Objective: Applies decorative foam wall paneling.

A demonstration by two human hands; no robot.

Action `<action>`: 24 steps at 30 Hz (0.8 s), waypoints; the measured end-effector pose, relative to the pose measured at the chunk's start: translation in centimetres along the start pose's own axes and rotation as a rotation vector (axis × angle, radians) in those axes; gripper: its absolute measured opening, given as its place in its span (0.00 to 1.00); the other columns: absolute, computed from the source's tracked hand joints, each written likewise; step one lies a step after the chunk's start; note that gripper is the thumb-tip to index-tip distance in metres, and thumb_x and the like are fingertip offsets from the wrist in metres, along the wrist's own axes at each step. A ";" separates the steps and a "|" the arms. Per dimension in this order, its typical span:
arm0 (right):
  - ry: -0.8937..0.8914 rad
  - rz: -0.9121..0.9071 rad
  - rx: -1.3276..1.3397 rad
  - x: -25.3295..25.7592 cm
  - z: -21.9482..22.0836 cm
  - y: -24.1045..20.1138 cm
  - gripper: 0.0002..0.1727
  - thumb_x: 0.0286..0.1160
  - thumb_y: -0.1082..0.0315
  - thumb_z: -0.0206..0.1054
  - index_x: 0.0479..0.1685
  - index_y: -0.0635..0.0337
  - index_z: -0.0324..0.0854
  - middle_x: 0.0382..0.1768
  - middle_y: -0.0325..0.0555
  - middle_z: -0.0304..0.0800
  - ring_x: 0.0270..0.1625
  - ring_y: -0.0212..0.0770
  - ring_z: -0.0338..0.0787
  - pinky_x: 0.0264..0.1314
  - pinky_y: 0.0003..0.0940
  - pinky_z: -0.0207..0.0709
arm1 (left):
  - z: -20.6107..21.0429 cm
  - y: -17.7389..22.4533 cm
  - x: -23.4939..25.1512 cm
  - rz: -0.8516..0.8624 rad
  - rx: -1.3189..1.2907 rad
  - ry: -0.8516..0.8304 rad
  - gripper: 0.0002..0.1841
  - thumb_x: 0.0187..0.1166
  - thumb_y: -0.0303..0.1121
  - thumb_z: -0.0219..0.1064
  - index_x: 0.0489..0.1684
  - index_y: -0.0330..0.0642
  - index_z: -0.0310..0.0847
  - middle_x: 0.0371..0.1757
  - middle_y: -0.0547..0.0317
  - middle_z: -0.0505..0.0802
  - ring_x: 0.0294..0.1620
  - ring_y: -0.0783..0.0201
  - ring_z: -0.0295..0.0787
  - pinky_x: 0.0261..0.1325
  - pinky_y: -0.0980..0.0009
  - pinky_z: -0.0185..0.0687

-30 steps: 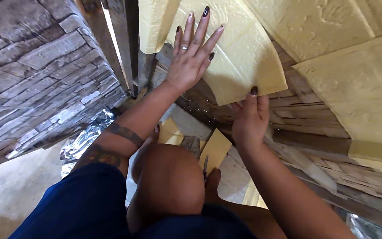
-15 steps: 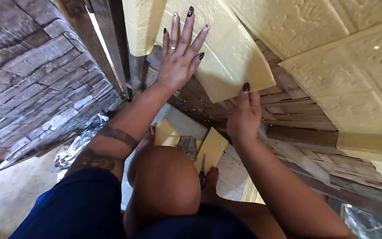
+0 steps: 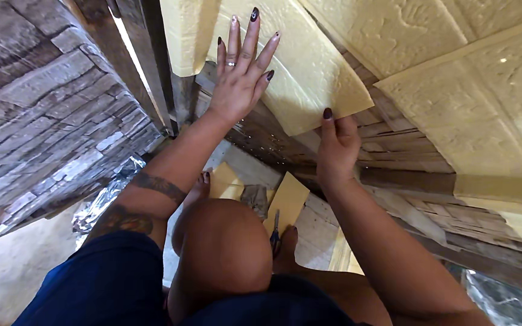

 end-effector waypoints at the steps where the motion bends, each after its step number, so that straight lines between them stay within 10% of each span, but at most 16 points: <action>1: 0.007 -0.010 -0.014 0.1 -0.1 0.0 0.15 0.88 0.64 0.60 0.57 0.68 0.84 0.52 0.50 0.87 0.58 0.39 0.89 0.63 0.38 0.85 | 0.0 0.0 0.0 0.000 -0.002 0.001 0.29 0.91 0.46 0.51 0.92 0.54 0.61 0.92 0.37 0.60 0.93 0.27 0.44 0.87 0.27 0.35; 7: 0.059 -0.024 0.063 0.8 -0.7 -0.1 0.18 0.82 0.67 0.67 0.63 0.67 0.71 0.41 0.37 0.87 0.44 0.30 0.90 0.56 0.33 0.87 | -0.2 0.1 0.0 0.000 0.014 -0.010 0.29 0.91 0.46 0.51 0.92 0.54 0.60 0.93 0.37 0.59 0.93 0.28 0.43 0.88 0.27 0.34; 24: 0.099 0.067 0.185 1.5 -1.7 0.0 0.10 0.81 0.65 0.69 0.51 0.61 0.78 0.44 0.38 0.87 0.43 0.33 0.92 0.52 0.35 0.91 | -0.4 0.7 -0.2 0.007 0.016 0.018 0.32 0.88 0.47 0.55 0.93 0.50 0.59 0.92 0.32 0.57 0.92 0.26 0.43 0.87 0.27 0.35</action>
Point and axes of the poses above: each hand's wrist, its own x-axis towards the middle knuckle, its own z-axis out of the palm, y = z × x, the point moved 4 cm from there along x, towards the middle knuckle
